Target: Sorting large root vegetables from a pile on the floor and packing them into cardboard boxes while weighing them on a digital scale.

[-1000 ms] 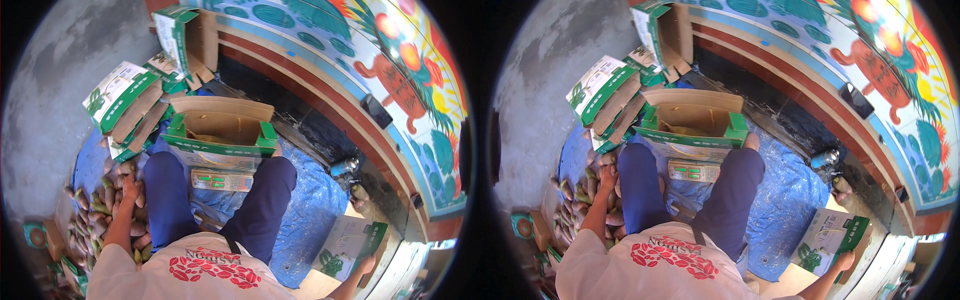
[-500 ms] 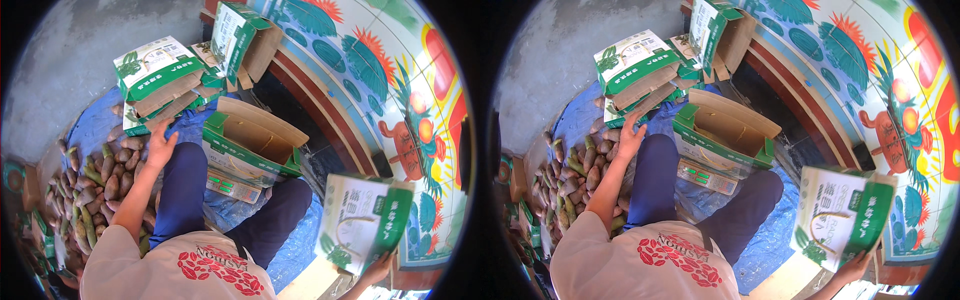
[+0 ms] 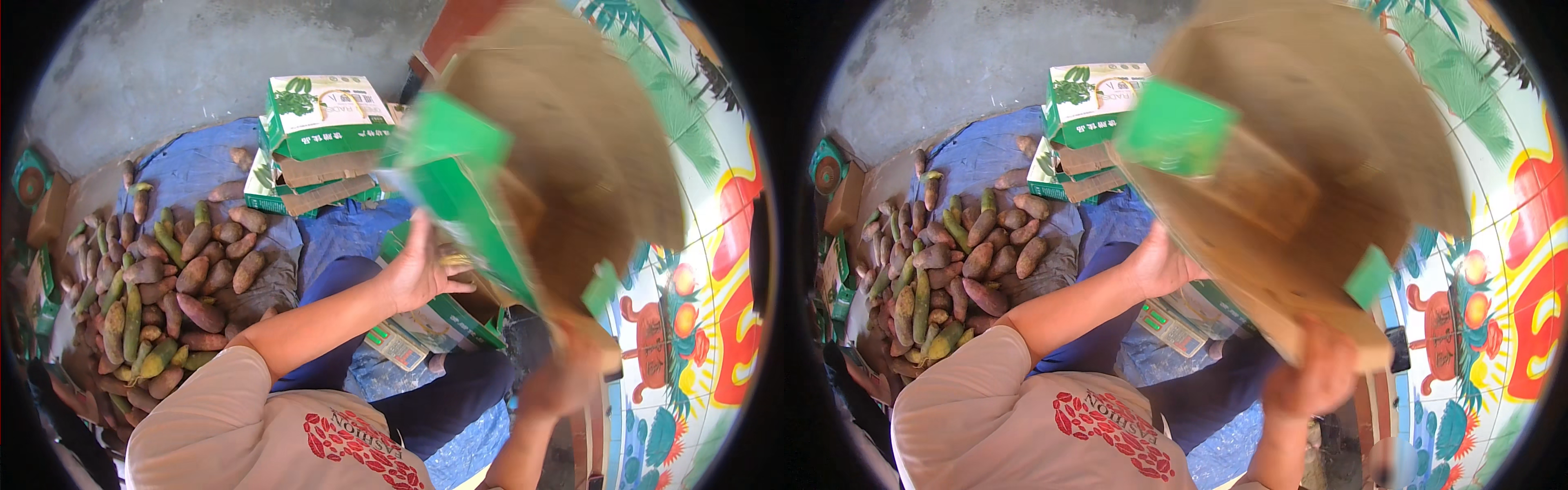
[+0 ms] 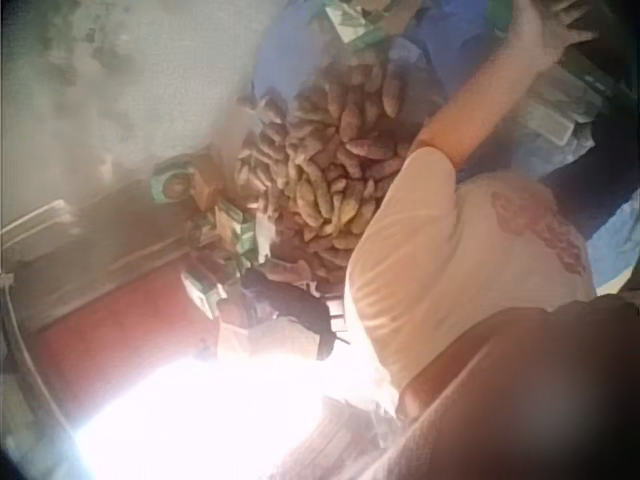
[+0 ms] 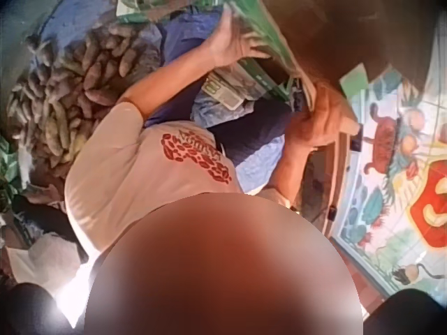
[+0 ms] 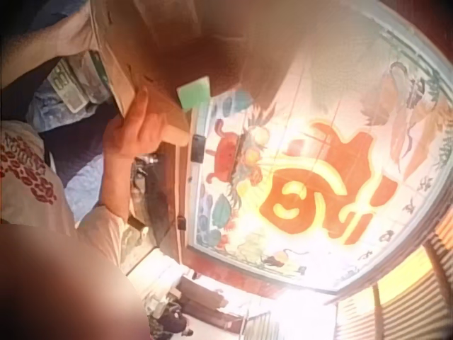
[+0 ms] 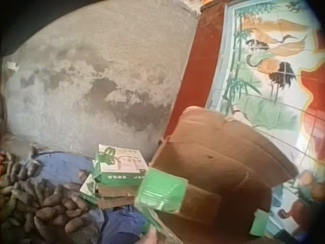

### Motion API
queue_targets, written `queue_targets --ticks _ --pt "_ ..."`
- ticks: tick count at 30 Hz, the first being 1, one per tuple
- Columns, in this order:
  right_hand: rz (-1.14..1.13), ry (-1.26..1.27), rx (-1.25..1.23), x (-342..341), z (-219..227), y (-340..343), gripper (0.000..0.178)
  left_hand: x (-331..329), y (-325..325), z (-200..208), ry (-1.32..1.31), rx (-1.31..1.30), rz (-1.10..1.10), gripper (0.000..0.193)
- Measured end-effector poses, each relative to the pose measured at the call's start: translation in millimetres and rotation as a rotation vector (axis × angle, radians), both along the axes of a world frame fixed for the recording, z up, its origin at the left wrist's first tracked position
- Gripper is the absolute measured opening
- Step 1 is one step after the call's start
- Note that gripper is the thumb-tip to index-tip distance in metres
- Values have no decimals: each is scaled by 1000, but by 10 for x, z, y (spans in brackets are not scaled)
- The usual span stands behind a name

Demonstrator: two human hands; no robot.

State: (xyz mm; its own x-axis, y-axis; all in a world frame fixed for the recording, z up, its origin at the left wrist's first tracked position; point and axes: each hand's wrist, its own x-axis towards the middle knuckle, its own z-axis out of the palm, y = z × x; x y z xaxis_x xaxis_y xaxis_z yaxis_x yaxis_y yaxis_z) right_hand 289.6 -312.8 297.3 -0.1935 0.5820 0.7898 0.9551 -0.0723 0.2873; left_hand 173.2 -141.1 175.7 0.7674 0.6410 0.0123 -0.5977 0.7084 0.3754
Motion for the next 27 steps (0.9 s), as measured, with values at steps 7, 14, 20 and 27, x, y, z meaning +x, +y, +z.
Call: queue_targets --ticks 7,14,20,27 --pt "540 177 -195 -239 -359 837 36 -552 550 -96 -170 114 323 81" --pt "679 161 -133 -416 -359 2300 35 -1305 1676 277 137 222 734 65" --pt "492 381 -320 -468 -1297 3583 32 -1801 1856 117 171 59 683 79" --pt "237 410 -639 -607 -2123 3908 28 -2073 2214 -752 461 9 568 55"
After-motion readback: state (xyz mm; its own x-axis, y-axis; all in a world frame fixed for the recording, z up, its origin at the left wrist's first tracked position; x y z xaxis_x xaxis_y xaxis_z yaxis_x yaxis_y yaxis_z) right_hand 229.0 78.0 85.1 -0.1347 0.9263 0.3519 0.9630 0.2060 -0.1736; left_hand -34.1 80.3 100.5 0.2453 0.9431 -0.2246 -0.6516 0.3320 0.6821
